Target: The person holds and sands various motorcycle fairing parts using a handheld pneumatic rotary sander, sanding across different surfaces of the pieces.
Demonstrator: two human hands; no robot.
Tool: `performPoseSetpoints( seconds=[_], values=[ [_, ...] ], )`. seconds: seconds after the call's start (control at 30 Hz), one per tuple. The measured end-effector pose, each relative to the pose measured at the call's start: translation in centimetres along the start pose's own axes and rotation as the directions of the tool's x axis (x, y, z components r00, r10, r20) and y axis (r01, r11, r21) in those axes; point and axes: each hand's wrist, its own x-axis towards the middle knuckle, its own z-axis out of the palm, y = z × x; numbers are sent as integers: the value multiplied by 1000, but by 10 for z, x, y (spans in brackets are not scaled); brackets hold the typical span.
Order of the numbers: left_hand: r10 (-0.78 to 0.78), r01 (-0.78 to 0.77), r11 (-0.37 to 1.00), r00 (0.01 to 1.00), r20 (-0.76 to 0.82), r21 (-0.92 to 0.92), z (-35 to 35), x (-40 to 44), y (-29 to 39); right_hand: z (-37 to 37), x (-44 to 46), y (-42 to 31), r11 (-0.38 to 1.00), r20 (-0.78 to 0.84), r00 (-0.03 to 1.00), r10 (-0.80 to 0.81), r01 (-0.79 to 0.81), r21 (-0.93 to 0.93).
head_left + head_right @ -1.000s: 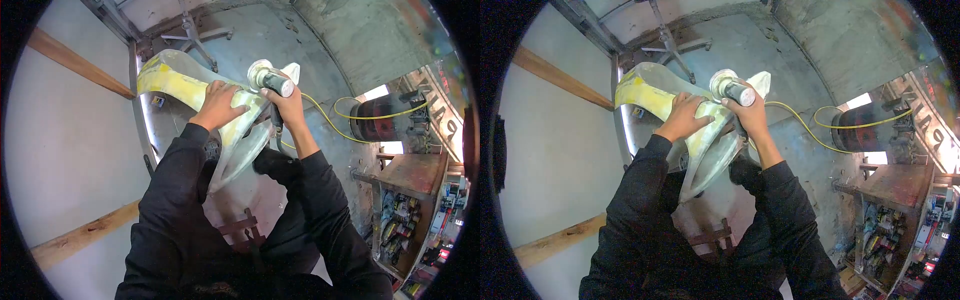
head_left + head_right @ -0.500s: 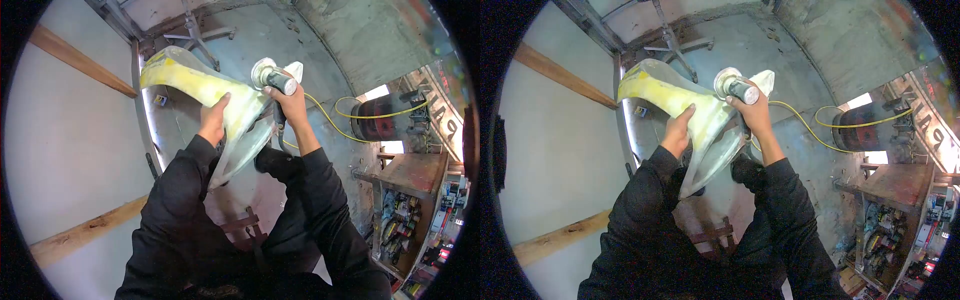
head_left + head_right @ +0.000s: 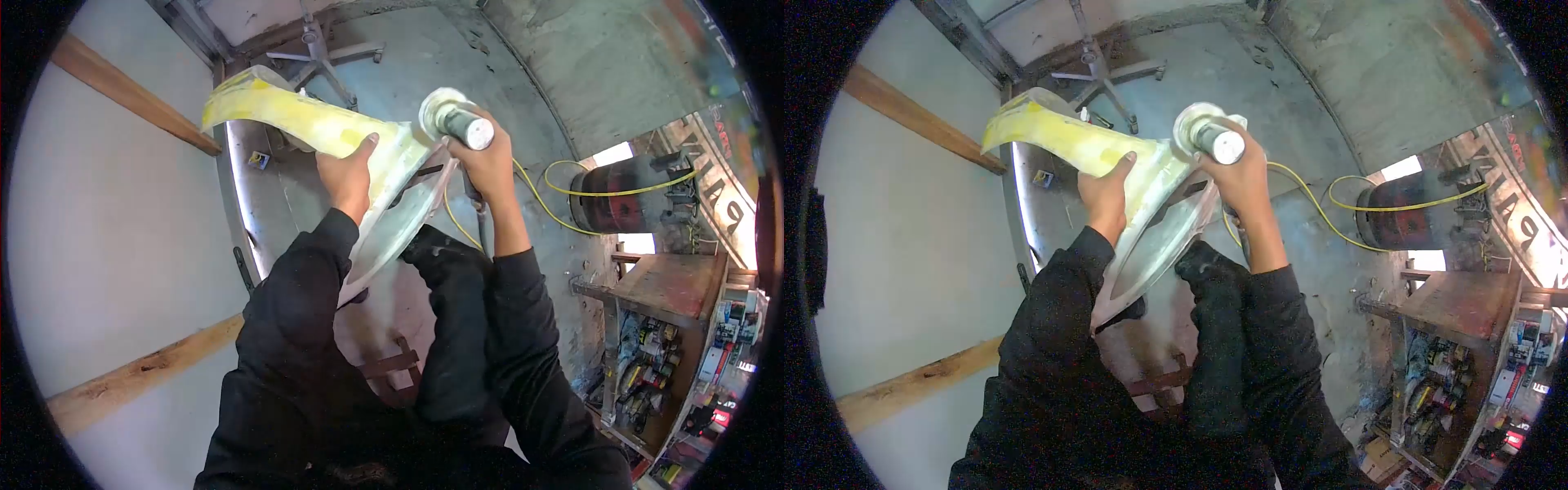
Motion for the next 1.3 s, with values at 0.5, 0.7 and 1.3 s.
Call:
performPoseSetpoints(
  seconds=[0.5,0.7,1.3],
  values=[
    [-16,15,996,1000,-3,-93,-44,-34,-19,1,-46,-16,946,377,914,151,-22,-325],
    [54,-61,997,992,-111,-54,-37,-29,-32,17,-54,-35,882,378,907,188,14,-471],
    [45,-45,997,999,0,-55,-56,-35,-29,6,-58,-28,865,376,879,292,-76,-495]
  ],
)
